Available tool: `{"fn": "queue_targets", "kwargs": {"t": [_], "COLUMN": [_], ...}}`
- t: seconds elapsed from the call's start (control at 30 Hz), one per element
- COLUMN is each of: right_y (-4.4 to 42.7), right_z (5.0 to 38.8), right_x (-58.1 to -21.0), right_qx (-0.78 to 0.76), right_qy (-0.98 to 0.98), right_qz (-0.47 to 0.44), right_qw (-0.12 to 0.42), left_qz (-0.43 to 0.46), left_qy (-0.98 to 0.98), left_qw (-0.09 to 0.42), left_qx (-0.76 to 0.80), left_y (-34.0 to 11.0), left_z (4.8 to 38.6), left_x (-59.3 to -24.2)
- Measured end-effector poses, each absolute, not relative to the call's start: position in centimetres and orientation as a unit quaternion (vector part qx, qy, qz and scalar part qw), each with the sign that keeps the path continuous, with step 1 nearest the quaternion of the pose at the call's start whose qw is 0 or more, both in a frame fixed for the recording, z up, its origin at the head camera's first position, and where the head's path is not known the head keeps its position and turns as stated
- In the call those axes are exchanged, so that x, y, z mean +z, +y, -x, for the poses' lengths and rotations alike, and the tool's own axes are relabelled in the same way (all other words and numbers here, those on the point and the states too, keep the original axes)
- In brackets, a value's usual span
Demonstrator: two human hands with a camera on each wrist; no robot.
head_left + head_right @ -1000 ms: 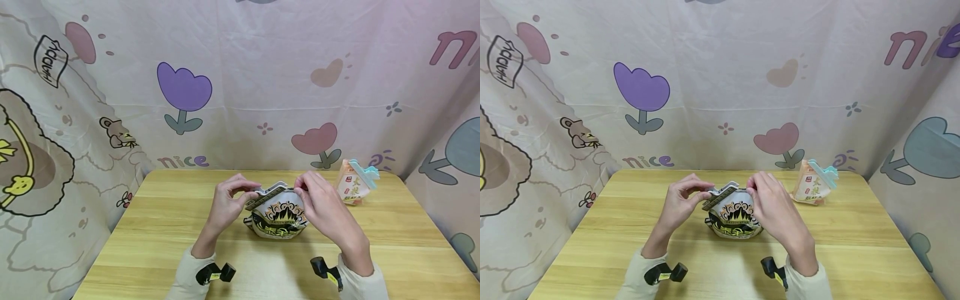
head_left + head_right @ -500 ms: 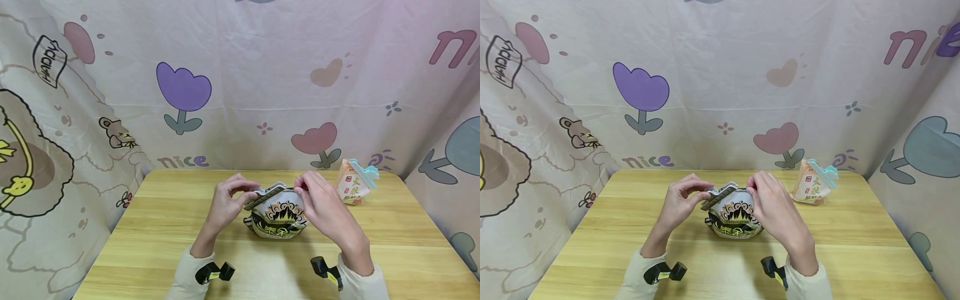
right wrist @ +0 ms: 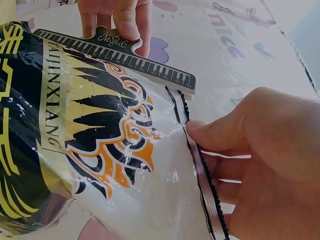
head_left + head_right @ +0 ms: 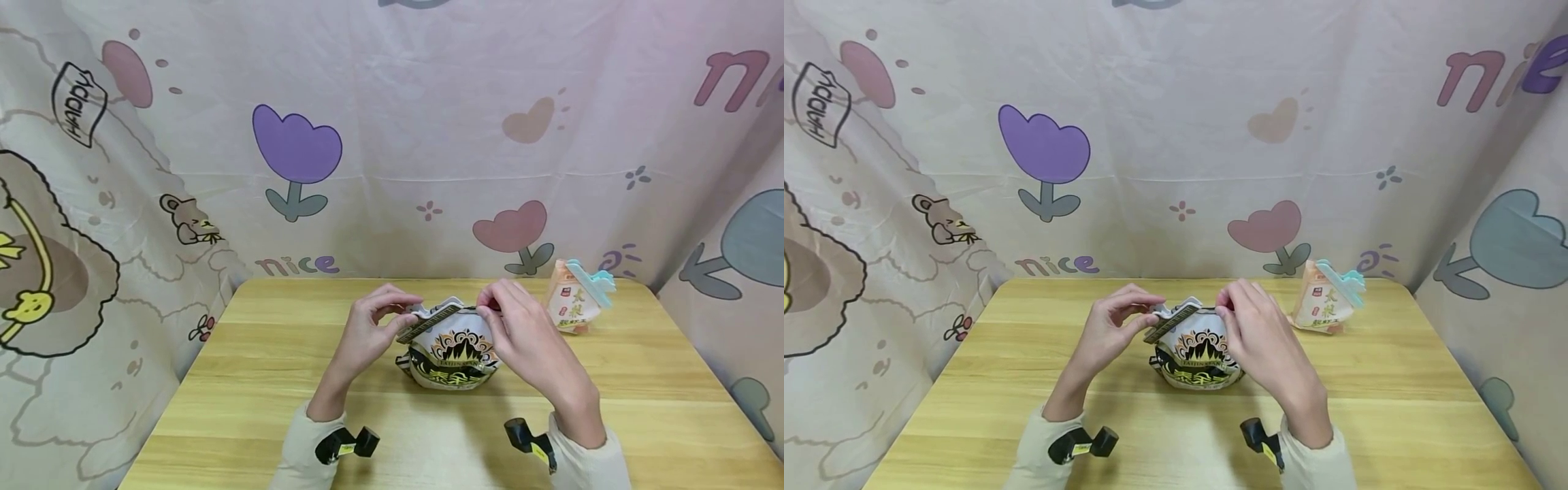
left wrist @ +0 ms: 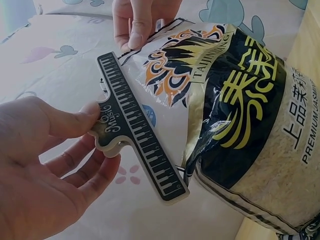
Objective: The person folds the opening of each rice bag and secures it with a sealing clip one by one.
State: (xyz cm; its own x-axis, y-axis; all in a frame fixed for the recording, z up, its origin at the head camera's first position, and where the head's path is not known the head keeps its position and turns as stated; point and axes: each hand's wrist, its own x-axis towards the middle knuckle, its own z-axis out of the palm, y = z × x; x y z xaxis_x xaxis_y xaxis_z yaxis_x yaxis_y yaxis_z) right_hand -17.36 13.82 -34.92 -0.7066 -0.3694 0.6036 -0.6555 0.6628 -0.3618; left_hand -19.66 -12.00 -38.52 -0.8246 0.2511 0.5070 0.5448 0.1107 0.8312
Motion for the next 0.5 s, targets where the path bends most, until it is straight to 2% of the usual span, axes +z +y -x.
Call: {"fn": "queue_targets", "kwargs": {"t": [0.3, 0.4, 0.5], "right_y": [14.5, 15.0, 15.6], "right_z": [17.2, 17.2, 17.1], "right_x": [-34.6, -34.5, -34.4], "right_qx": [0.296, 0.294, 0.291], "right_qy": [-0.874, -0.876, -0.879], "right_qz": [-0.291, -0.287, -0.276], "right_qw": [0.253, 0.254, 0.256], "left_qz": [0.296, 0.310, 0.314], "left_qy": [-0.750, -0.757, -0.763], "left_qw": [0.125, 0.155, 0.206], "left_qx": [-0.579, -0.554, -0.526], "left_y": [-12.0, -11.8, -11.0], "left_z": [19.4, 19.1, 18.6], "left_x": [-38.2, -38.1, -37.7]}}
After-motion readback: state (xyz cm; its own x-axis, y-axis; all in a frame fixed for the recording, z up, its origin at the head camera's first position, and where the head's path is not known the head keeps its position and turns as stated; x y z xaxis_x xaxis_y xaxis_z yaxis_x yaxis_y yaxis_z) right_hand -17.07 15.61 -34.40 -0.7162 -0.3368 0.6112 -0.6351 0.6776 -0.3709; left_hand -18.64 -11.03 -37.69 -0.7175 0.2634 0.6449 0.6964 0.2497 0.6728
